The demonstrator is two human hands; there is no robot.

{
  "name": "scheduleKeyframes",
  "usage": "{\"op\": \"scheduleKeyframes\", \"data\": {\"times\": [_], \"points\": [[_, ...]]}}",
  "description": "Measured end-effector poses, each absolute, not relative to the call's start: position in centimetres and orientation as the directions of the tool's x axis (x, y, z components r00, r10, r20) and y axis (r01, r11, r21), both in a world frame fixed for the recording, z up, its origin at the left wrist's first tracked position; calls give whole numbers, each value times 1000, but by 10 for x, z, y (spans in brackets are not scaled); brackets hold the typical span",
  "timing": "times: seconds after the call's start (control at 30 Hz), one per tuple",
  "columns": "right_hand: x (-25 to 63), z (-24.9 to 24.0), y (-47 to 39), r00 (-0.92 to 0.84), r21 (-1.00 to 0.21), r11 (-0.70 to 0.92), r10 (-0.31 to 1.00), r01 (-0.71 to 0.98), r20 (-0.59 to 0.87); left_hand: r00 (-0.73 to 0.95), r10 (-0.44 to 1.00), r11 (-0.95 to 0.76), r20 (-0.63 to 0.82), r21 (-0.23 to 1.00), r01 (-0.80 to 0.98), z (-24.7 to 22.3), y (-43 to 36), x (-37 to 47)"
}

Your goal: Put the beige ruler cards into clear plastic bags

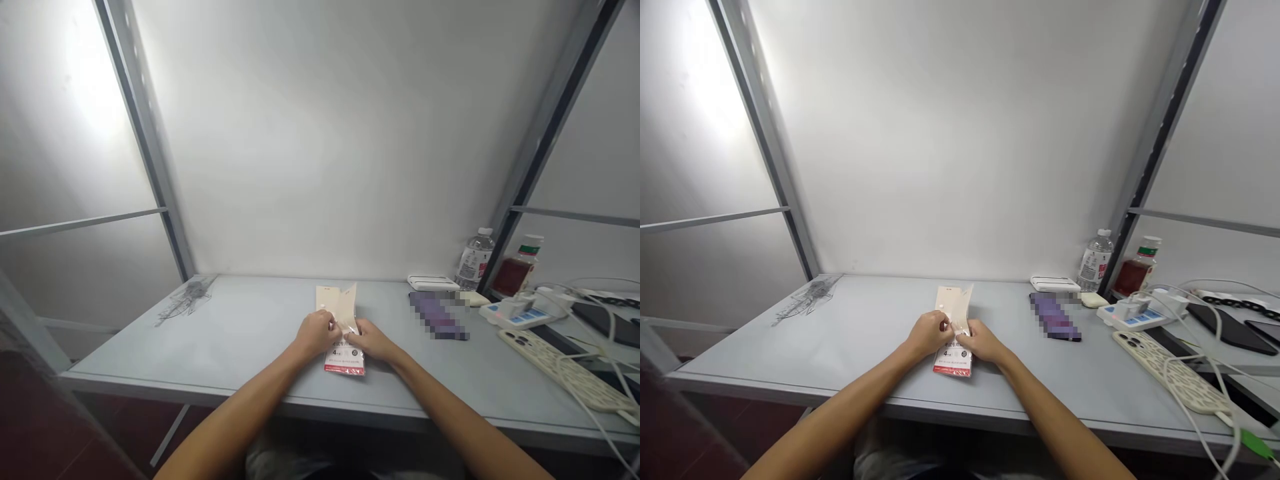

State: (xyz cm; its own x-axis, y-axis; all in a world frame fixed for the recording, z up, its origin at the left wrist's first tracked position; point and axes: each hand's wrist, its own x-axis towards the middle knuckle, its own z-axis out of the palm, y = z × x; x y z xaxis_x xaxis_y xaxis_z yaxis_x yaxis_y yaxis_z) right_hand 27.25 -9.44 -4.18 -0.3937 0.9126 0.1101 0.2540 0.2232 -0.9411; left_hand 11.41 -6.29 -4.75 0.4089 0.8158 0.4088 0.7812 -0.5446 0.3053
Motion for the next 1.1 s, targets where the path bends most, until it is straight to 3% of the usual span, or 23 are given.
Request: {"op": "scheduleKeyframes", "data": {"times": [0.47, 1.1], "points": [[273, -44, -93, -403, -948, 220, 908, 231, 113, 385, 826, -526, 411, 317, 789, -45, -67, 116], [273, -45, -93, -415, -949, 241, 899, 205, 139, 297, 880, -455, 371, 476, 753, -43, -69, 119]]}}
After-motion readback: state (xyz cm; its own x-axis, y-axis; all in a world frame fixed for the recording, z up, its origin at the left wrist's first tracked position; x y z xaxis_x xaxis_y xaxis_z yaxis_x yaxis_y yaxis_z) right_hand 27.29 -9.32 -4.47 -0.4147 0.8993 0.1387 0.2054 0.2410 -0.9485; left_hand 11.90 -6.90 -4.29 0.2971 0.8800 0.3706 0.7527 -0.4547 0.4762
